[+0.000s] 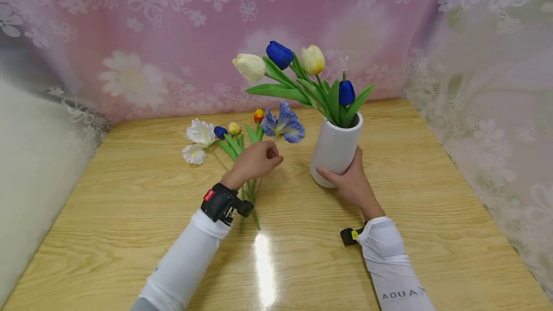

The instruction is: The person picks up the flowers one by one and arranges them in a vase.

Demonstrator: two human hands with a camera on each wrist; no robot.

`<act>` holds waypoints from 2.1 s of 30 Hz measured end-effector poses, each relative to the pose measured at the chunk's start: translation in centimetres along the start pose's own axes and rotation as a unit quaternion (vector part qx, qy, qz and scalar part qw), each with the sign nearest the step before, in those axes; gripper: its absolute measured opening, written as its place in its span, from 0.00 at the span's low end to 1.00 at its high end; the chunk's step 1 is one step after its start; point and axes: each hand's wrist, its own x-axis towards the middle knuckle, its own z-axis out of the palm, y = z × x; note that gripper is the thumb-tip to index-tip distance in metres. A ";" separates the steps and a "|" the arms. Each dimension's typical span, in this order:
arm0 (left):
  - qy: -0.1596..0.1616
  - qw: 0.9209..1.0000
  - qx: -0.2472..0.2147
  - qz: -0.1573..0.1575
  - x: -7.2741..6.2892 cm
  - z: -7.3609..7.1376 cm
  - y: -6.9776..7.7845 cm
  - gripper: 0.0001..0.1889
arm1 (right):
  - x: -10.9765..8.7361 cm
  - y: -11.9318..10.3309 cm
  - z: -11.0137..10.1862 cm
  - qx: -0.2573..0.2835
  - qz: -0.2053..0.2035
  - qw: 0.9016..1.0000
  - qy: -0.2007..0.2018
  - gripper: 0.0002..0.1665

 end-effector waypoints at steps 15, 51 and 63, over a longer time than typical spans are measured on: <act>0.053 0.996 0.007 -0.070 0.3 1.8 -3.9 0.11 | -0.1 0.2 0.1 -0.011 0.005 1.000 0.003 0.61; 0.311 0.884 -0.345 0.062 -1.6 -2.0 -0.9 0.10 | -0.3 -0.3 0.0 -0.008 0.009 1.000 -0.003 0.62; 0.449 0.773 -0.362 0.263 -4.8 -4.6 3.9 0.06 | -0.3 -0.1 -0.1 -0.011 0.019 1.000 -0.005 0.63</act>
